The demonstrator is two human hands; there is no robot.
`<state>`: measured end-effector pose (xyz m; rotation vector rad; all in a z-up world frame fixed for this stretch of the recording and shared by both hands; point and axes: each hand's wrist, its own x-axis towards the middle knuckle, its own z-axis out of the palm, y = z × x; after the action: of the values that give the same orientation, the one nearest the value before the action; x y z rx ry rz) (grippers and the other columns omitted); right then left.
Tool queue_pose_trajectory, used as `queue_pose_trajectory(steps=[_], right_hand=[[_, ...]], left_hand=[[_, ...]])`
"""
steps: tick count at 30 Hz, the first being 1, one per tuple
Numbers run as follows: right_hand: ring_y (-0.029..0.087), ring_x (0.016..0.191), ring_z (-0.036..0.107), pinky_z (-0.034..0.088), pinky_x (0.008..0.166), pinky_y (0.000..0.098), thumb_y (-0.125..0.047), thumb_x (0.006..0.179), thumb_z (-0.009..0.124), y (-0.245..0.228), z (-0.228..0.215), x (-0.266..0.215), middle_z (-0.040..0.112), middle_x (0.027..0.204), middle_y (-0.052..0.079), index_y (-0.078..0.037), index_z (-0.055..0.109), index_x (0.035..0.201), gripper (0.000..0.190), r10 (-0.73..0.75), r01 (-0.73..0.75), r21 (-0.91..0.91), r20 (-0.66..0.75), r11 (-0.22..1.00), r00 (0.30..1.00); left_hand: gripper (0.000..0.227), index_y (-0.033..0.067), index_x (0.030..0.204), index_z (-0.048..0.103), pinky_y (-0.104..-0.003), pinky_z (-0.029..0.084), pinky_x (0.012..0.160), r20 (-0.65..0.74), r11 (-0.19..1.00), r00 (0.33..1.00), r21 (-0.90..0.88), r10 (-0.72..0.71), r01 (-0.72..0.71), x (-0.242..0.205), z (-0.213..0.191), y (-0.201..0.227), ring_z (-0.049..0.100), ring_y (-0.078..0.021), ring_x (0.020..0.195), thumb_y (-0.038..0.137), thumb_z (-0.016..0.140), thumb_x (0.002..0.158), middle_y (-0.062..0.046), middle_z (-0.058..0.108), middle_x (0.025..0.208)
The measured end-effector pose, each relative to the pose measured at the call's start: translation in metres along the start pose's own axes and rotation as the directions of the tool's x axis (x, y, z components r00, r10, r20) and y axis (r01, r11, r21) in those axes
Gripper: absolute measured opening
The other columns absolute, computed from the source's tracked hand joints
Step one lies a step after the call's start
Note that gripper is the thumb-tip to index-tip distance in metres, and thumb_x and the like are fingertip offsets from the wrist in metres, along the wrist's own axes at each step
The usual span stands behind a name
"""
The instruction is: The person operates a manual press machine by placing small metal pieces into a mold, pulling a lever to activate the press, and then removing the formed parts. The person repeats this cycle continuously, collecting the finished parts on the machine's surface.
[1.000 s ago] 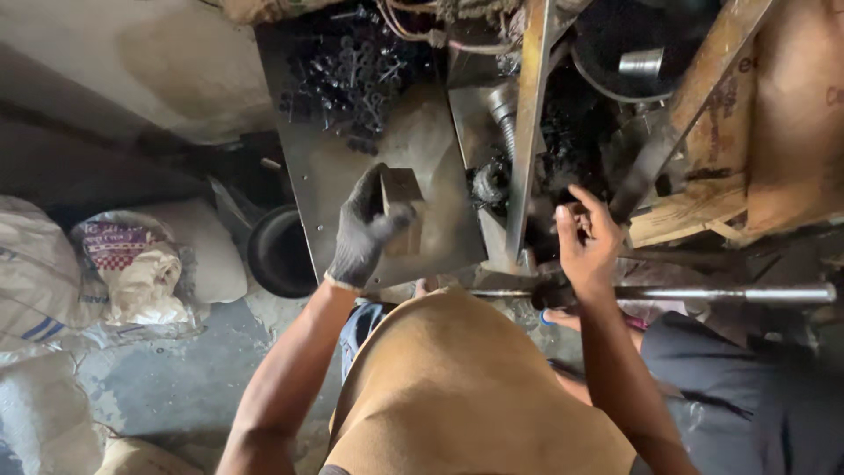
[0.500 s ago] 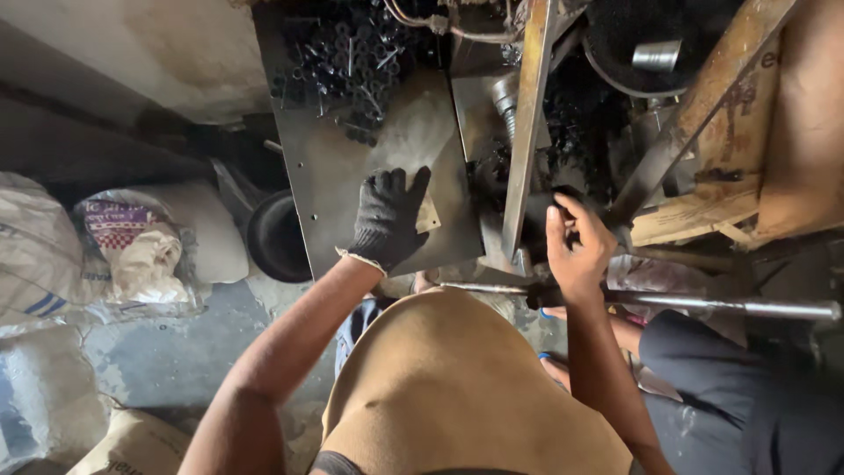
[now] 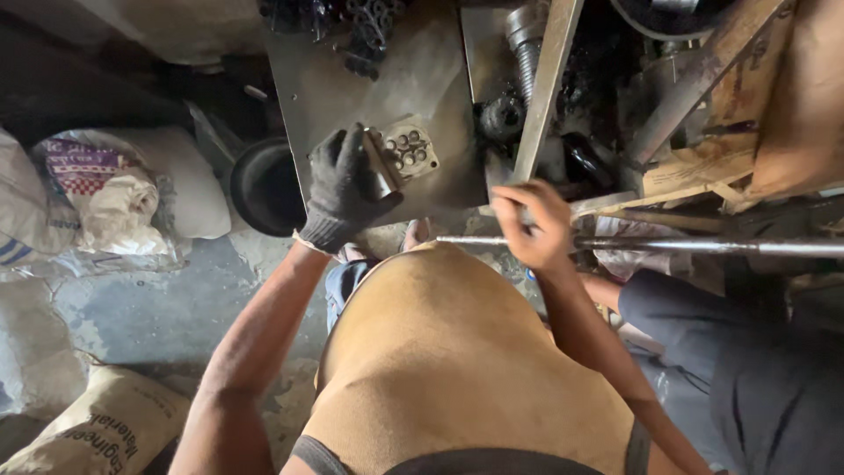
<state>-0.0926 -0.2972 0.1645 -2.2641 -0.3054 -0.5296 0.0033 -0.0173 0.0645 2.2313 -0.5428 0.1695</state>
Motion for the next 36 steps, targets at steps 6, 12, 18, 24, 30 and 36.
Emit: queue_pose_trajectory(steps=[6,12,18,24,30,36], right_hand=[[0.012,0.083,0.066,0.052,0.072,0.0250,-0.011,0.101,0.069,0.012,0.085,0.040,0.073,0.101,0.008,-0.001,0.073,0.109,0.013,0.310,-0.378,0.228,0.284,0.897,0.907],[0.010,0.082,0.068,0.053,0.075,0.0260,-0.030,0.095,0.074,0.024,0.144,0.065,0.078,0.094,0.007,-0.006,0.077,0.109,0.029,0.370,-0.516,0.071,0.614,0.854,0.697],[0.011,0.082,0.067,0.053,0.076,0.0260,-0.026,0.094,0.074,0.049,0.163,0.046,0.078,0.091,0.006,-0.004,0.080,0.106,0.026,0.441,-0.627,0.086,0.637,0.775,0.632],[0.013,0.082,0.066,0.051,0.073,0.0242,-0.016,0.101,0.070,0.087,0.142,0.020,0.074,0.096,0.005,0.000,0.072,0.115,0.021,0.494,-0.674,0.535,0.459,0.510,0.738],[0.016,0.097,0.068,0.057,0.089,0.0310,-0.009,0.096,0.071,0.149,0.185,0.074,0.071,0.105,0.008,0.002,0.069,0.114,0.021,0.600,-0.452,0.892,0.361,0.002,0.714],[0.017,0.093,0.068,0.055,0.081,0.0332,-0.010,0.101,0.070,0.204,0.219,0.167,0.073,0.107,0.008,-0.005,0.067,0.123,0.022,0.590,-0.327,0.945,0.254,0.019,0.766]], left_hand=[[0.124,0.0013,0.155,0.035,-0.052,0.044,0.113,-0.056,1.000,0.998,-0.028,0.009,-0.010,-0.036,0.008,-0.034,0.047,-0.0461,0.134,0.041,0.101,0.059,-0.028,0.046,0.146],[0.135,-0.0068,0.159,0.024,-0.051,0.043,0.114,0.006,0.993,0.999,-0.112,-0.032,0.032,-0.046,0.008,-0.055,0.047,-0.0469,0.136,0.044,0.102,0.061,-0.029,0.047,0.148],[0.131,-0.0058,0.155,0.029,-0.048,0.045,0.113,-0.021,0.973,0.999,-0.227,-0.037,0.031,-0.046,0.017,-0.067,0.055,-0.0431,0.131,0.046,0.101,0.058,-0.024,0.055,0.140],[0.124,0.0003,0.148,0.041,-0.048,0.045,0.114,-0.008,0.978,0.995,-0.185,-0.100,0.097,-0.045,0.025,-0.072,0.054,-0.0424,0.131,0.053,0.100,0.052,-0.021,0.055,0.139],[0.132,-0.0034,0.153,0.036,-0.051,0.040,0.118,-0.033,0.985,0.998,-0.170,-0.051,0.045,-0.050,0.021,-0.069,0.048,-0.0446,0.139,0.060,0.098,0.055,-0.024,0.050,0.149],[0.130,-0.0041,0.149,0.038,-0.052,0.041,0.115,0.035,0.983,0.993,-0.141,-0.113,0.117,-0.043,0.017,-0.063,0.048,-0.0455,0.137,0.059,0.097,0.052,-0.024,0.052,0.144]])
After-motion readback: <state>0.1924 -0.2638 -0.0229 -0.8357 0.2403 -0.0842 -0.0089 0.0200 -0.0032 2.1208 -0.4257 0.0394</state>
